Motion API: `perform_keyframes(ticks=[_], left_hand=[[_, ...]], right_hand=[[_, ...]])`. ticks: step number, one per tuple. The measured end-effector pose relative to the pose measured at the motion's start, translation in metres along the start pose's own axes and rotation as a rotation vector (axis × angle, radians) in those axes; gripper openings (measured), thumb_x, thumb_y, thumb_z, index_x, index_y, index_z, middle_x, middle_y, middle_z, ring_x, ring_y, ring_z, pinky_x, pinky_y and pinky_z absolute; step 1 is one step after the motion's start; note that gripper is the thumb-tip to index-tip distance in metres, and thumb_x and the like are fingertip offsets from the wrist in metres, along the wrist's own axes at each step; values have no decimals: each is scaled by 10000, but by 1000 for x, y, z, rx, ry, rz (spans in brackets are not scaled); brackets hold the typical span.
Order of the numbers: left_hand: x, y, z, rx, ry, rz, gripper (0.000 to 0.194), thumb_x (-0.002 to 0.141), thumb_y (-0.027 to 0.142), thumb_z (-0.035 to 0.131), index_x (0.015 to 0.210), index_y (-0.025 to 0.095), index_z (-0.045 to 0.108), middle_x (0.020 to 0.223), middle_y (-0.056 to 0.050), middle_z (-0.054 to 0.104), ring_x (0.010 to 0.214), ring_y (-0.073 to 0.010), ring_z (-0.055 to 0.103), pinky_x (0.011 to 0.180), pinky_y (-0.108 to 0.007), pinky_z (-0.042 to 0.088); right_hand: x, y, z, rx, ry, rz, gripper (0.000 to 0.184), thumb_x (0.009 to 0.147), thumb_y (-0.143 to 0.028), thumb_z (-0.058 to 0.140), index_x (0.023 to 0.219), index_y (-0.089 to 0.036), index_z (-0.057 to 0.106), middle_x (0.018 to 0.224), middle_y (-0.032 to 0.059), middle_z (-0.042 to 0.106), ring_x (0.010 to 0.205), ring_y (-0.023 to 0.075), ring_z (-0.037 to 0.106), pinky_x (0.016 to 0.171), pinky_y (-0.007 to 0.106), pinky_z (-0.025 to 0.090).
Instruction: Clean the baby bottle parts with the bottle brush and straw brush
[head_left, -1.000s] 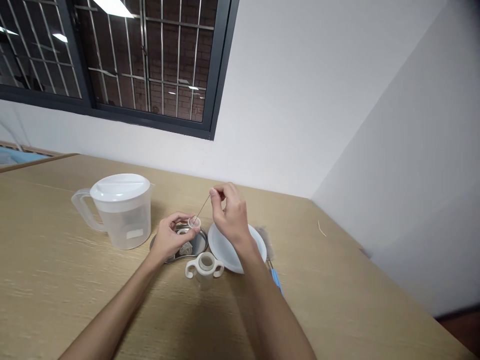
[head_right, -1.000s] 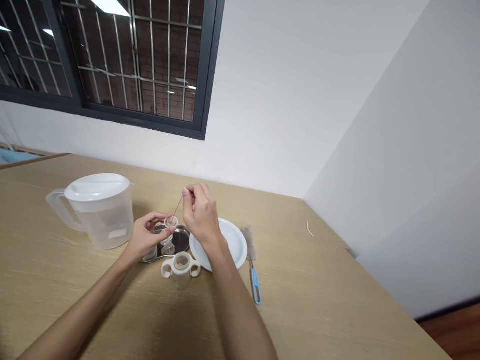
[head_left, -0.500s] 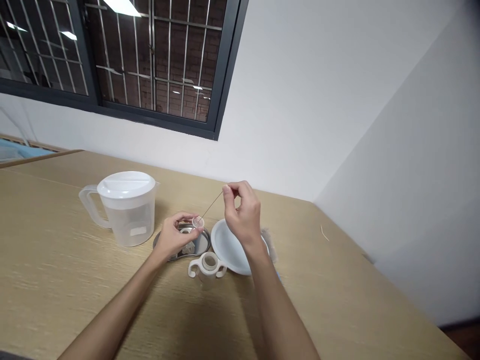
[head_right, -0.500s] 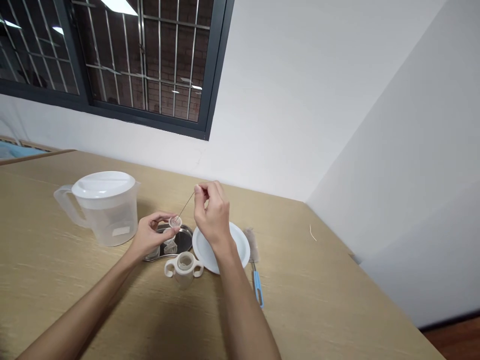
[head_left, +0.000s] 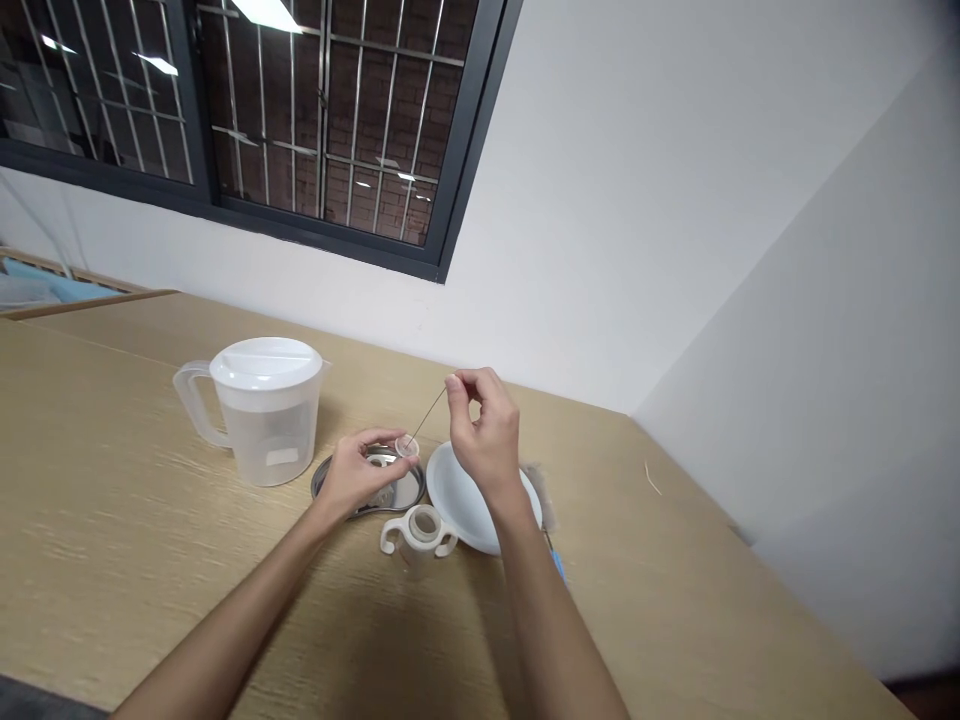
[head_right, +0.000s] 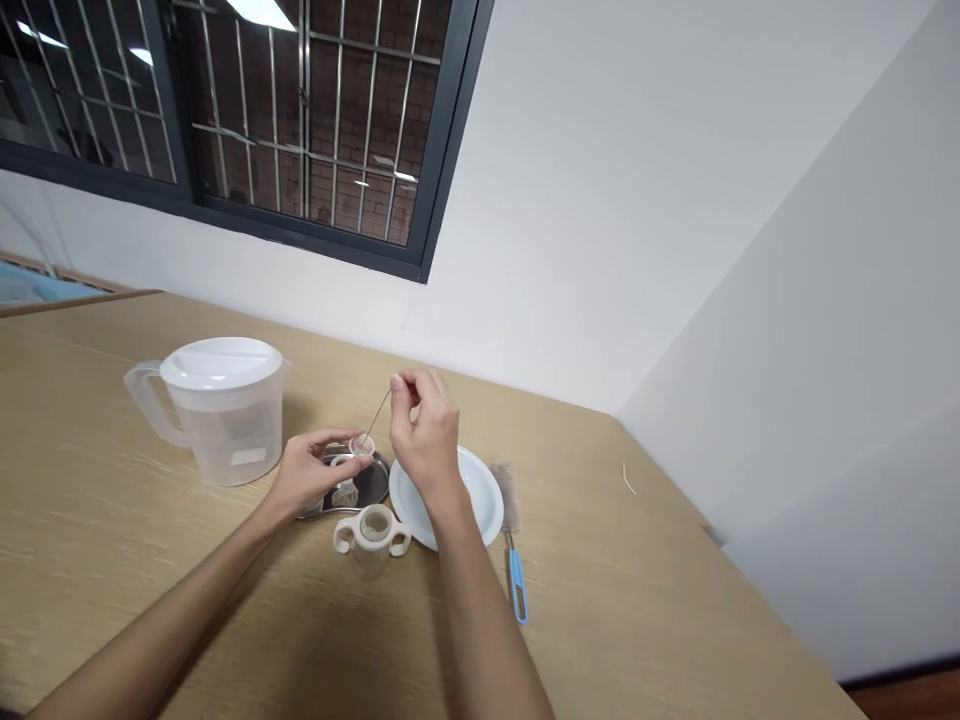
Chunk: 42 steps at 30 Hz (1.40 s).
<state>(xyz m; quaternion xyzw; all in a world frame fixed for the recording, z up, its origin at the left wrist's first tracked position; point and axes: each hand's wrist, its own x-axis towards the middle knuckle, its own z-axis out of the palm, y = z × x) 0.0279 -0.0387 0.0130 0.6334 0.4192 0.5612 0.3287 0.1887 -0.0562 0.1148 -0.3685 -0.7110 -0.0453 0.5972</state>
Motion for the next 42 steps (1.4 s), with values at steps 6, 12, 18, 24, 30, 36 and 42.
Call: perform_keyframes(ticks=[6,12,18,24,30,36,42], left_hand=[[1,0,0,-9,29,1,417,652,400,803,988,161,741,945,-80,765,885,-232,703,766,-317,558],[3,-3,-2,-47,78,1,418,640,389,813,982,159,743,933,-83,760,871,-226,699,751,-307,551],[5,-6,0,-99,99,20,421,618,354,834,978,153,744,917,-83,760,849,-214,689,789,-311,541],[9,-3,-4,-176,117,72,413,654,348,805,1001,135,728,956,-102,758,824,-202,686,798,-324,548],[12,-12,-4,-138,65,70,366,656,348,797,949,148,707,931,-98,742,833,-204,673,749,-310,538],[8,-12,-1,-96,39,96,300,651,330,804,868,163,680,871,-66,723,837,-188,663,780,-283,516],[6,-5,-1,-97,23,85,298,655,332,794,873,167,676,865,-64,728,821,-189,669,749,-274,524]], right_hand=[[-7,8,12,4,-92,39,148,952,-226,491,831,-202,574,779,14,581,706,148,535,675,275,430],[-11,14,18,-11,-198,74,158,953,-249,482,840,-205,583,796,21,600,726,156,555,683,274,428],[-13,12,20,-9,-282,60,159,950,-232,476,860,-202,604,821,25,616,732,151,561,679,263,425],[-23,15,31,-44,-425,44,135,935,-181,493,861,-199,603,857,34,636,784,157,582,693,260,428],[-22,14,28,-100,-410,45,133,947,-186,469,870,-204,575,873,38,620,802,167,575,714,272,420],[-11,10,11,-78,-249,33,141,958,-213,456,865,-204,561,851,38,607,818,173,569,726,282,423],[-8,0,3,-33,-160,5,149,964,-219,451,866,-204,562,840,39,600,804,168,567,728,284,437]])
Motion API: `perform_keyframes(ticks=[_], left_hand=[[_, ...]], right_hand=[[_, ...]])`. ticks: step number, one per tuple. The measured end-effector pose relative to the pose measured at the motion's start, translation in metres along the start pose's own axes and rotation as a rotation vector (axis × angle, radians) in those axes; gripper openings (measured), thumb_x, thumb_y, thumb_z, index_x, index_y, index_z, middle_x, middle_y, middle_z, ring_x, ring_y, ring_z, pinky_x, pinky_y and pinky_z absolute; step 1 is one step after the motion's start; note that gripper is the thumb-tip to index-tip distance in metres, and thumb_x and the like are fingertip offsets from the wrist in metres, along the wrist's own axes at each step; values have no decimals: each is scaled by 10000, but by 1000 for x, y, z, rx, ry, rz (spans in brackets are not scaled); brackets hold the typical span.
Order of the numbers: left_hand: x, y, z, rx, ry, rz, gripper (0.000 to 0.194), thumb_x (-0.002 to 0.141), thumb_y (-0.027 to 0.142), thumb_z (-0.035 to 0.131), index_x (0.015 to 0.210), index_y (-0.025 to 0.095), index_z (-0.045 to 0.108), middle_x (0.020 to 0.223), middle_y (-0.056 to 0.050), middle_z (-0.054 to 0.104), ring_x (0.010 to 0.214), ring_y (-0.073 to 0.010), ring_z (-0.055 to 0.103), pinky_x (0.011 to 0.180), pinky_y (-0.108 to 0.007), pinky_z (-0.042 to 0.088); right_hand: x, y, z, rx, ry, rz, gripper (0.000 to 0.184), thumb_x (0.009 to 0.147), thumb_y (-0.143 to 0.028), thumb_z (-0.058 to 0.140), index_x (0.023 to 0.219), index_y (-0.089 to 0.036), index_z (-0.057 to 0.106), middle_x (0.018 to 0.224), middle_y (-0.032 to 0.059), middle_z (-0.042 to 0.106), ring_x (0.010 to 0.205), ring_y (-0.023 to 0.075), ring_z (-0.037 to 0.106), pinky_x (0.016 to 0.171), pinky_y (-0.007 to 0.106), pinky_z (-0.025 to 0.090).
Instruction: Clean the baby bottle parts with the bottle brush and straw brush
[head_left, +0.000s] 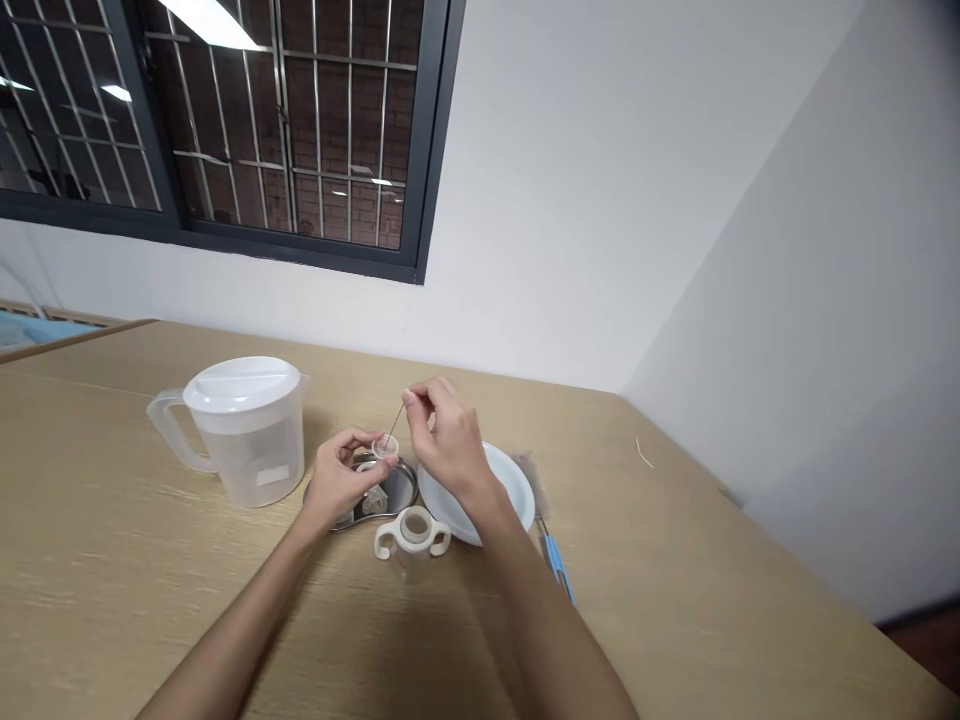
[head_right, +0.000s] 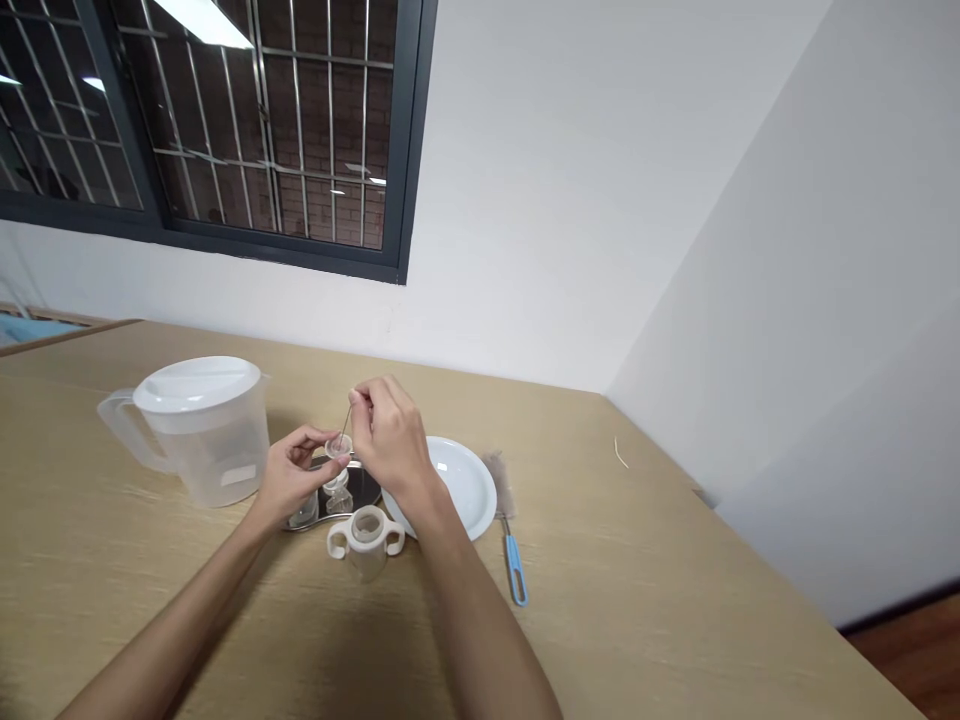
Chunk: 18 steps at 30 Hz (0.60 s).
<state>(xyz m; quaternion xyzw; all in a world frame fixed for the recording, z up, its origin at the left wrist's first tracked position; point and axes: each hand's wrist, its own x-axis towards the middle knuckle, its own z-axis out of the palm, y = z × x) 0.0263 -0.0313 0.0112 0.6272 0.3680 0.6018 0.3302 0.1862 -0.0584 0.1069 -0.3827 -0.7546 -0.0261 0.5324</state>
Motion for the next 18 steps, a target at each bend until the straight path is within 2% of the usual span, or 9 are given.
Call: perform_keyframes(ticks=[11,18], left_hand=[[-4,5,3,26,-27,-9,294,657,318,791,892,171,694,899,-72,744,868,-212,688,806,-304,534],[-6,5,6,48,10,-49,337,646,330,804,929,165,721,904,-77,756,856,-216,695,794,-314,541]], right_hand=[[7,-10,-21,7,161,-22,152,951,-205,468,829,-205,559,790,16,559,722,141,525,692,276,433],[6,-12,-18,30,116,-3,165,950,-200,457,817,-203,554,786,17,557,701,138,519,659,266,424]])
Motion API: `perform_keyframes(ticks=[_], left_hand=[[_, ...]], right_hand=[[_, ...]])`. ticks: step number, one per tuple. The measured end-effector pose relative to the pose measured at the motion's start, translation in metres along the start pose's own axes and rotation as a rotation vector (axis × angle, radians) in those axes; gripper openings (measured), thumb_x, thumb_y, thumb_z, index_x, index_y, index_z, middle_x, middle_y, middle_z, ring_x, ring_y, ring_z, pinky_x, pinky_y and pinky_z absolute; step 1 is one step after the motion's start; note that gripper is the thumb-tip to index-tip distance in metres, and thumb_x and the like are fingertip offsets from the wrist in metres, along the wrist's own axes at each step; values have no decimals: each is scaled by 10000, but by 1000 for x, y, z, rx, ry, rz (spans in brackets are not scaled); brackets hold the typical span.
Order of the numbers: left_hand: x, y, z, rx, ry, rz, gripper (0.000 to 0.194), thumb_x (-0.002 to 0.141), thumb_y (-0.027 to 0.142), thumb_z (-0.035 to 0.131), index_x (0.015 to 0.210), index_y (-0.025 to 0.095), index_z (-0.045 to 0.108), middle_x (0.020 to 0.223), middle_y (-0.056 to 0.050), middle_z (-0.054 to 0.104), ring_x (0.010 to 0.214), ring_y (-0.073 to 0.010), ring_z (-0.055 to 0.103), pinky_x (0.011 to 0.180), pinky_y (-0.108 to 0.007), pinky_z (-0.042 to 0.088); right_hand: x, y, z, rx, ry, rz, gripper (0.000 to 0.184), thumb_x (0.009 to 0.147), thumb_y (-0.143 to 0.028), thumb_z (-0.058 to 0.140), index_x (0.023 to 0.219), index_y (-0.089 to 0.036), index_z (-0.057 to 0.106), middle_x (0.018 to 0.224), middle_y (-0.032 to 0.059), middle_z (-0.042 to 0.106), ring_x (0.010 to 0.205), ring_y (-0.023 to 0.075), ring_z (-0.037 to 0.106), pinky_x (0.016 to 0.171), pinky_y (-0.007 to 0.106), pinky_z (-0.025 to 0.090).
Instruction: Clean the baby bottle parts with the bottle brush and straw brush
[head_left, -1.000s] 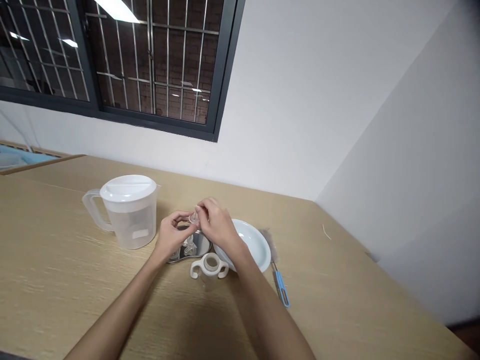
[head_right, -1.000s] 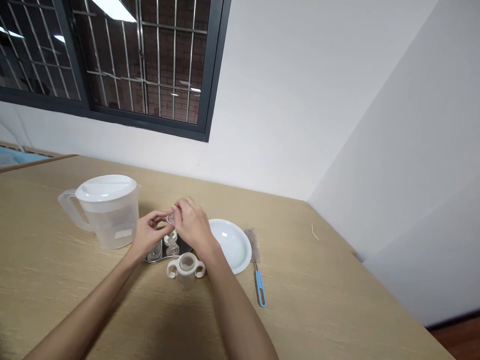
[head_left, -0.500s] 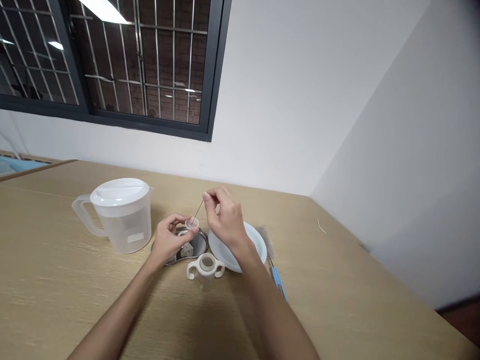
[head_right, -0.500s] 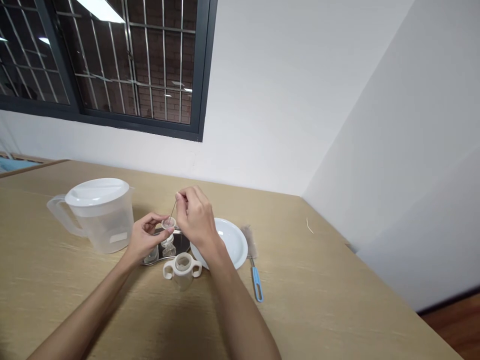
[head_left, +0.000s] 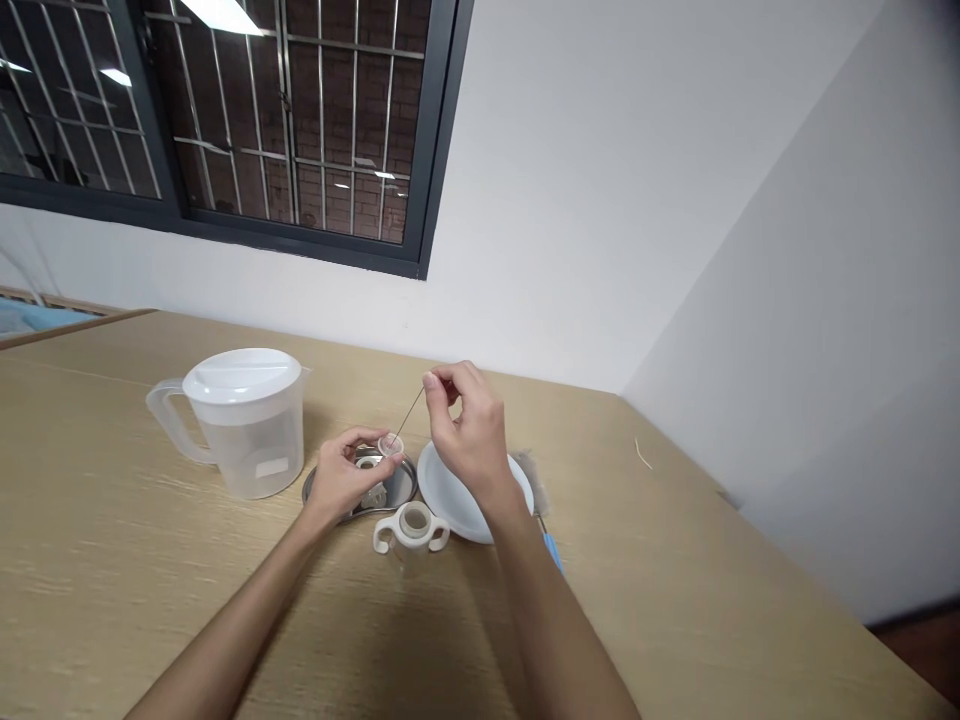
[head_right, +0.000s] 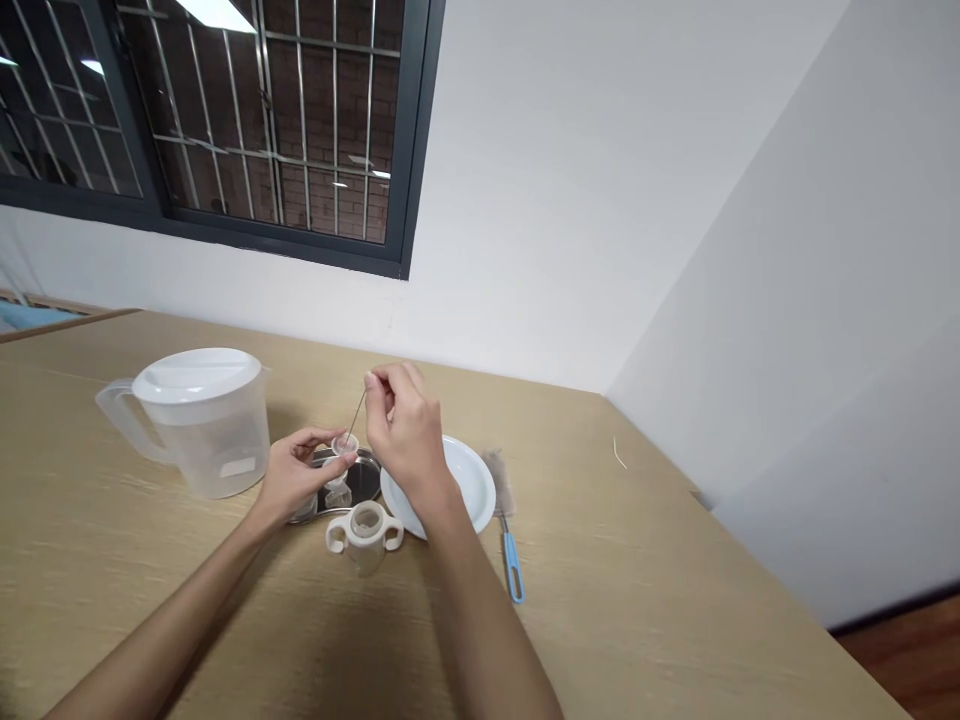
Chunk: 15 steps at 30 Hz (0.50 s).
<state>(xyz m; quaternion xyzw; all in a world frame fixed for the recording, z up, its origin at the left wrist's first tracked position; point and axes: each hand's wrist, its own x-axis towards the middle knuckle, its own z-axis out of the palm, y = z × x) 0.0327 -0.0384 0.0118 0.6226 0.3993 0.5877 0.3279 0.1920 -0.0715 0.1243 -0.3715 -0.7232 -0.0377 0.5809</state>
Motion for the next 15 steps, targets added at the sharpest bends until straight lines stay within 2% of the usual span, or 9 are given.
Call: perform_keyframes(ticks=[7,15], left_hand=[[-1,0,0,14,5,-13,367,626,353,816,924,154,736,878,-80,764,816,-220,706,759,-313,558],[-2,1,0,19,12,-18,374,629,350,819,938,155,737,901,-84,765,832,-220,704,765,-315,557]], right_hand=[[-1,5,9,6,8,30,167,954,-230,464,825,-205,568,778,11,561,668,133,511,649,267,429],[0,14,5,-1,-21,69,160,949,-238,476,825,-201,572,790,11,588,675,131,532,633,255,426]])
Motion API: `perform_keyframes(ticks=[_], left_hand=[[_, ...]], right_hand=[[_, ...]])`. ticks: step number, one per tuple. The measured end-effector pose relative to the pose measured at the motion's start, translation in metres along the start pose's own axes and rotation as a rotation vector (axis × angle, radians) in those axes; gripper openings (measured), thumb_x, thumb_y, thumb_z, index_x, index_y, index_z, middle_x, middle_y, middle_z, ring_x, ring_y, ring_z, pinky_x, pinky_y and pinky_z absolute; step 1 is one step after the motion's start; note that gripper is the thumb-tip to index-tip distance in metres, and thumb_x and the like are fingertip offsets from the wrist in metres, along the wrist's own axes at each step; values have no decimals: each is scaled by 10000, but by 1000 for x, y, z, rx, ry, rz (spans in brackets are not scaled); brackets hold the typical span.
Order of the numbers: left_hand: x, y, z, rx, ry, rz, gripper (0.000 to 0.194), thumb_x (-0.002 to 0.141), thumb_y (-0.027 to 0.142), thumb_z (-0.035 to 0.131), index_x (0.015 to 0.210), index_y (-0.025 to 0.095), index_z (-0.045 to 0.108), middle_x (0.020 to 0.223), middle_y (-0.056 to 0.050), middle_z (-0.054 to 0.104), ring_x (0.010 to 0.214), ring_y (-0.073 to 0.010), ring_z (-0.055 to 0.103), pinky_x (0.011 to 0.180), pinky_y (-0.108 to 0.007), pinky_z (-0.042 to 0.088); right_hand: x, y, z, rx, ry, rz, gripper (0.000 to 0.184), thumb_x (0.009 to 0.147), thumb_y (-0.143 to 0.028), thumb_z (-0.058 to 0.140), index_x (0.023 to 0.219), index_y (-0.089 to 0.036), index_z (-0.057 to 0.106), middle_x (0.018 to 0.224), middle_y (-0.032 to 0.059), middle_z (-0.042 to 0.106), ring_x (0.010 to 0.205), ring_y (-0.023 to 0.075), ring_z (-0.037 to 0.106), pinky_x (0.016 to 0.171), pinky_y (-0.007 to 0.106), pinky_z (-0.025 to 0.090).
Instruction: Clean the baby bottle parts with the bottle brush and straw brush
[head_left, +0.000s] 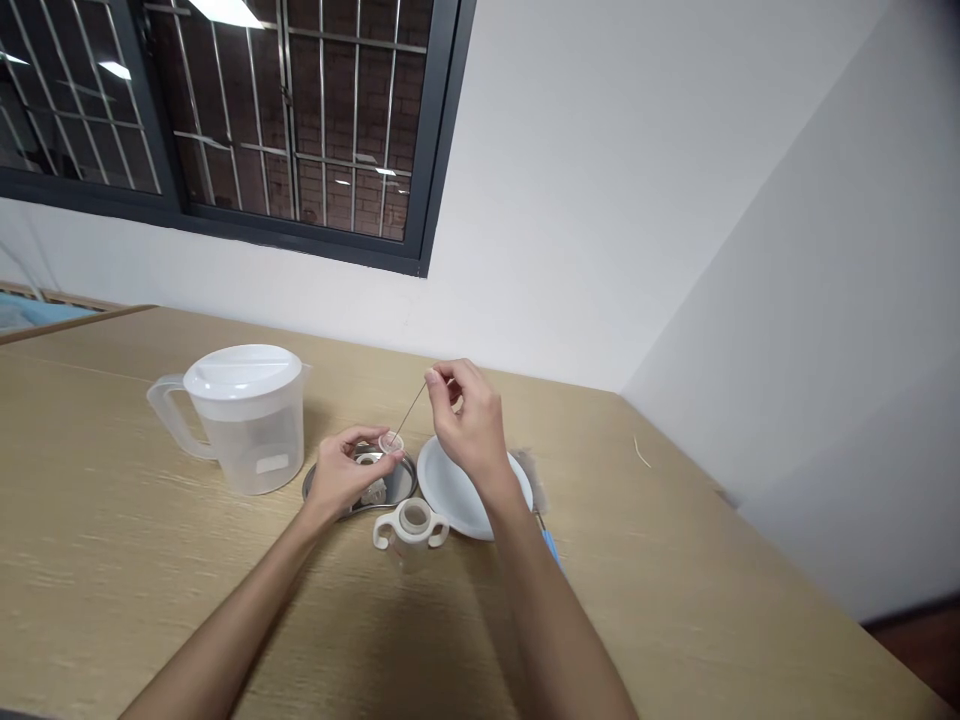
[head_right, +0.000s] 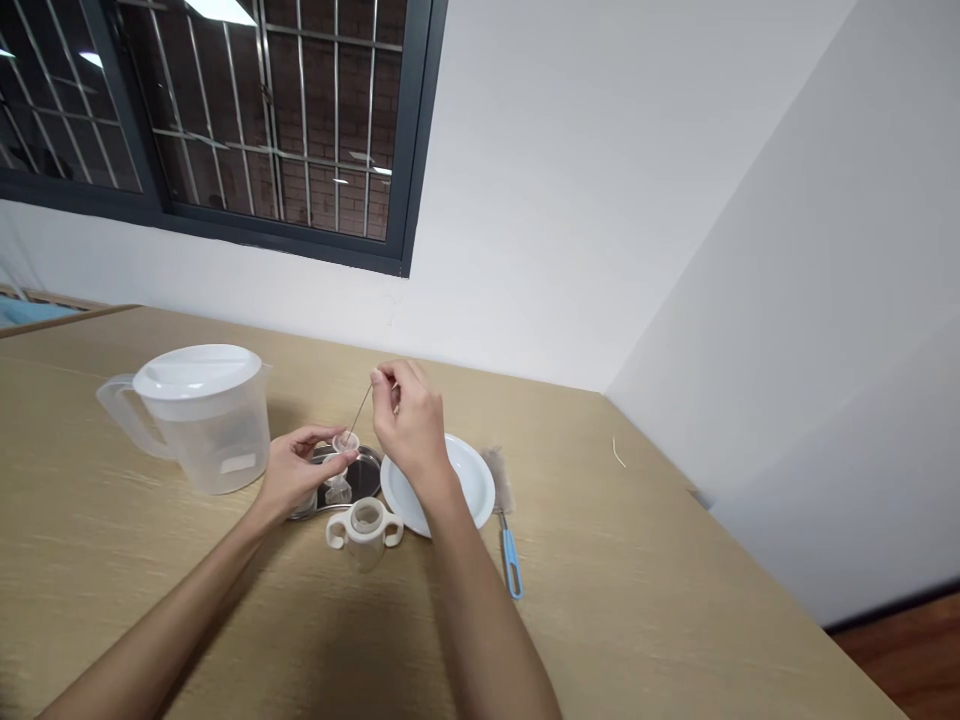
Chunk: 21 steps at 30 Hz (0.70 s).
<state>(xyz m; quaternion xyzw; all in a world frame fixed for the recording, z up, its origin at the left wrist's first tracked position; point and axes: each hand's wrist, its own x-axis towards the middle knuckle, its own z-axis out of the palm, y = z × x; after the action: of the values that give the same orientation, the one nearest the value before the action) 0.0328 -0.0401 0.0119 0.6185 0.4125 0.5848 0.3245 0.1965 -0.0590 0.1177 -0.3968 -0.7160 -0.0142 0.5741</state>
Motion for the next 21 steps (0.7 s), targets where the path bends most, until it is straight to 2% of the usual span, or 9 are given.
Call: perform_keyframes(ticks=[8,15,21], left_hand=[[0,3,0,10,6,0,365,624,354,823,916,154,735,874,-79,762,813,-216,701,751,-310,556],[0,-2,1,11,-8,7,391,615,355,831,933,149,735,896,-89,765,820,-221,703,739,-308,556],[2,-6,1,-1,-5,13,393,616,352,832,935,145,735,885,-90,764,808,-218,702,735,-307,558]], right_hand=[[-2,2,6,-1,-61,14,164,953,-245,468,843,-201,582,804,15,599,663,130,538,639,254,431],[-6,2,18,11,-129,7,164,957,-237,461,869,-200,593,855,27,618,736,143,562,664,252,432],[-7,4,20,-6,-168,5,150,948,-204,473,856,-199,591,848,26,616,759,148,562,668,251,417]])
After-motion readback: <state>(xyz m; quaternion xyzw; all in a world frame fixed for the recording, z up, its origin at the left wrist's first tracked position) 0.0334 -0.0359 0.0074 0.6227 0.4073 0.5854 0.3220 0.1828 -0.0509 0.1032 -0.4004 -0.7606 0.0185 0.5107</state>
